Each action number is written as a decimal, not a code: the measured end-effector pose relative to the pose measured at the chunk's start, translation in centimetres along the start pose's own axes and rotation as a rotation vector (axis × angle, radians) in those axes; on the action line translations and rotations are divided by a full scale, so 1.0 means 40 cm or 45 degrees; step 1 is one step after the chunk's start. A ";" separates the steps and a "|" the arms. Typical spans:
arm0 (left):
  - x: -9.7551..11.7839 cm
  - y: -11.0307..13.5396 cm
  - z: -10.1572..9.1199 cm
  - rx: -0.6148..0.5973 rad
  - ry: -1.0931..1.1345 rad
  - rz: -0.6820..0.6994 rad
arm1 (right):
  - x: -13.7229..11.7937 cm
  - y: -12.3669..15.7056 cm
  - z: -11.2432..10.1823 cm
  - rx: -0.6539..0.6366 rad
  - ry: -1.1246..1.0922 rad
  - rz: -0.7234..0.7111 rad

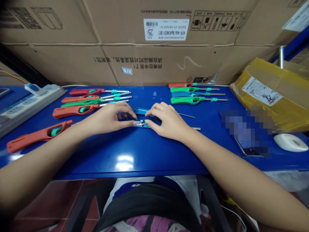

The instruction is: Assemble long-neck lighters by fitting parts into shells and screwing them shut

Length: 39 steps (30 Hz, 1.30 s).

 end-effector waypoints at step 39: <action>0.025 0.003 0.056 -0.118 -0.295 0.526 | 0.061 0.042 -0.133 -0.574 -0.253 0.317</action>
Point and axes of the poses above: each hand's wrist, its own y-axis away from the middle knuckle, its own z-axis out of the palm, x = y × z, the point moved 2 cm from there along -y, towards the middle knuckle, and after that the axes turned 12 degrees about -x, right-handed, at the moved point
